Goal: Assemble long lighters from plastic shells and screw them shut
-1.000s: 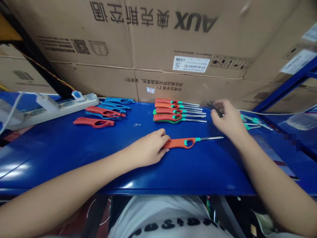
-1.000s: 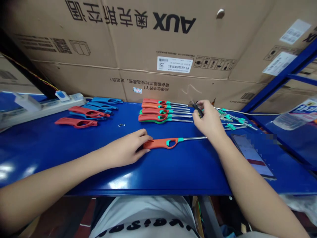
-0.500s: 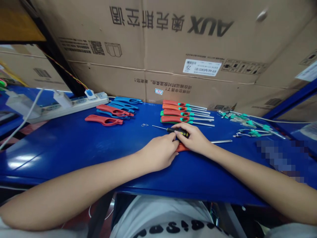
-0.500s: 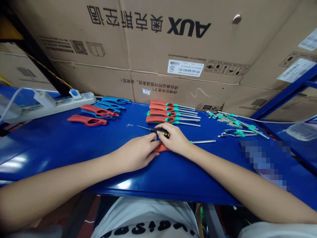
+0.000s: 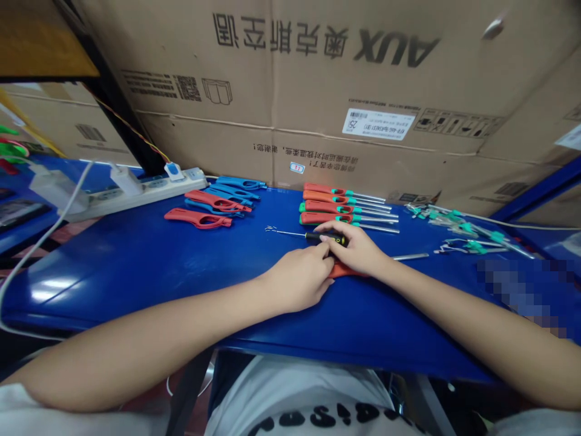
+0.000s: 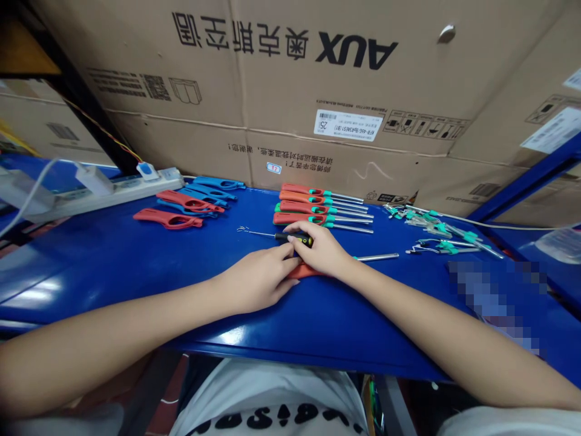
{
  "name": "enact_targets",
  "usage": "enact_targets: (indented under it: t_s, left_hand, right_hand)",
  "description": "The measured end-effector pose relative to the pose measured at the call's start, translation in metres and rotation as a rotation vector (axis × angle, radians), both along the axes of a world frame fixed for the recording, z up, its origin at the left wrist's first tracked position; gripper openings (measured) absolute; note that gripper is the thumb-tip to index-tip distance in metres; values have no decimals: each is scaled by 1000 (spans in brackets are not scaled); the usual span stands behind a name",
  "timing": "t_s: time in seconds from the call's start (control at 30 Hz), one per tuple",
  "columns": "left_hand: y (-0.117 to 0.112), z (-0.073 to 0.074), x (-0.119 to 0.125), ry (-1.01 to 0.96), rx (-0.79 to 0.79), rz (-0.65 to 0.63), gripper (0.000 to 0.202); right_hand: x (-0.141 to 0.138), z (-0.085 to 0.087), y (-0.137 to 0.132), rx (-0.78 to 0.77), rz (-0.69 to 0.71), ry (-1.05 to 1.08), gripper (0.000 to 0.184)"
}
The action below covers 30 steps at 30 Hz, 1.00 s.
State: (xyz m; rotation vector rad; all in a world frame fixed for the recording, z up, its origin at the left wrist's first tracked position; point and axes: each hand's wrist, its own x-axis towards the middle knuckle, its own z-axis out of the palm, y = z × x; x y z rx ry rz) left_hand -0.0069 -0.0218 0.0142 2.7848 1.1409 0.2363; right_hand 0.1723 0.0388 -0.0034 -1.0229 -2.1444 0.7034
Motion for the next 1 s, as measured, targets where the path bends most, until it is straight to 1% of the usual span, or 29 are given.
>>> enact_targets:
  t_s: [0.07,0.13,0.23,0.33,0.4,0.53,0.63,0.7,0.8,0.9,1.0]
  left_hand:
    - [1,-1,0,-13,-2,0,26]
    - [2,-2,-1,-42,-5,-19,24]
    - [4,-6,0,-102,-9,-59,27]
    - [5,-11,1,-149,-19,-93,33]
    - [4,-13,2,-163,-28,-111,34]
    - [2,-13,3,-187,-51,-140,38]
    - [4,-13,2,-234,-101,-146,39]
    - [6,-14,2,-305,-143,-135,39]
    - [12,-16,2,-458,-205,-34,44]
    - [19,-18,1,-643,-254,88,49]
    - [24,-16,1,-802,-289,130,44]
  right_hand:
    - [1,5,-2,-22,-45,95,17]
    - [3,12,-4,-75,-113,211,16]
    - [10,25,-9,-164,-241,407,21]
    - [23,34,-10,-183,-361,630,21]
    - [34,37,-9,-180,-425,712,18]
    - [52,40,-4,-133,-507,701,17]
    - [57,44,-4,-104,-536,678,24]
    - [57,48,-6,-78,-552,654,30]
    - [55,52,-10,-35,-560,611,36]
    - [53,53,-14,-10,-524,606,39]
    - [51,52,-17,-26,-470,627,40]
